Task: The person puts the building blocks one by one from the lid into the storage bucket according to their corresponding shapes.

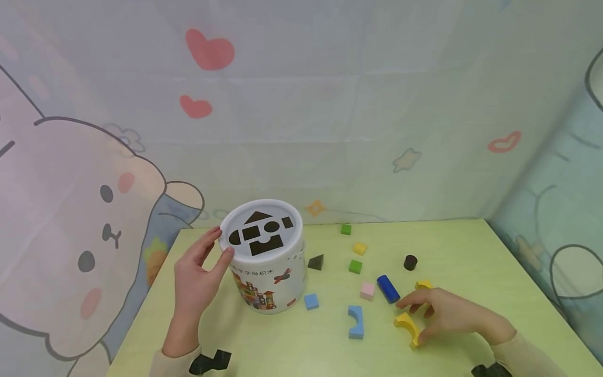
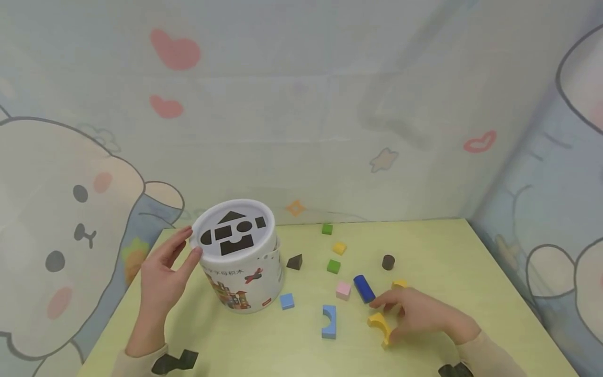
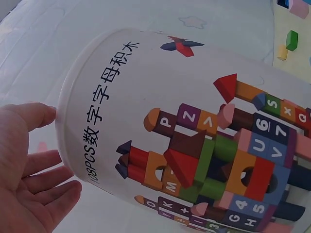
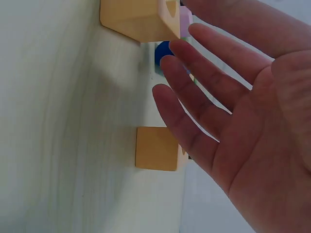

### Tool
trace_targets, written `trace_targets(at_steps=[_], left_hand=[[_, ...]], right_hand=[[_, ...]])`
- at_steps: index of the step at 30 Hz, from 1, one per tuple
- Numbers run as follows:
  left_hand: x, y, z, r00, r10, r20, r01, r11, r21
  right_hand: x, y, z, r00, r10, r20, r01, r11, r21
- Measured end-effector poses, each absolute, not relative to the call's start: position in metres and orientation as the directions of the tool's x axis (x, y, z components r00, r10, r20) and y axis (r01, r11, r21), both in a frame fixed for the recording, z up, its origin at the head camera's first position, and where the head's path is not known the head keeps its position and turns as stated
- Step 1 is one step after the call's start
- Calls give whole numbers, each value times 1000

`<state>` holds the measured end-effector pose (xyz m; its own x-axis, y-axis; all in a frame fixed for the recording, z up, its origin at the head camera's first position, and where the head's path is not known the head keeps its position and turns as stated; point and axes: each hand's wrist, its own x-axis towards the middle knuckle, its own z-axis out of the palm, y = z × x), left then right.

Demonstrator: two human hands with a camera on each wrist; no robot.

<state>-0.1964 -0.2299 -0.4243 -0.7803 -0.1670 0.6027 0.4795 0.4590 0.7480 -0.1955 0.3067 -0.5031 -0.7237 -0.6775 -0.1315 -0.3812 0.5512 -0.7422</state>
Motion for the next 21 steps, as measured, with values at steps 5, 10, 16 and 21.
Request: trace_targets(at_steps=[5, 10, 16, 21], left_hand=[[-197, -231, -425, -796, -142, 589, 473, 461, 751], [-198, -231, -425, -797, -135, 589, 476, 460, 750], [-198, -233, -426, -797, -131, 590, 481, 452, 751], [-199, -233, -427, -791, -113, 602, 489, 473, 732]], right_hand=[[-195, 306, -507, -699, -698, -158, -388, 555, -736], [-194, 306, -507, -676, -717, -170, -398, 549, -735], [-193, 306, -508, -673, -720, -171, -409, 554, -726], [-192, 307, -512, -693, -700, -170, -407, 575, -710]])
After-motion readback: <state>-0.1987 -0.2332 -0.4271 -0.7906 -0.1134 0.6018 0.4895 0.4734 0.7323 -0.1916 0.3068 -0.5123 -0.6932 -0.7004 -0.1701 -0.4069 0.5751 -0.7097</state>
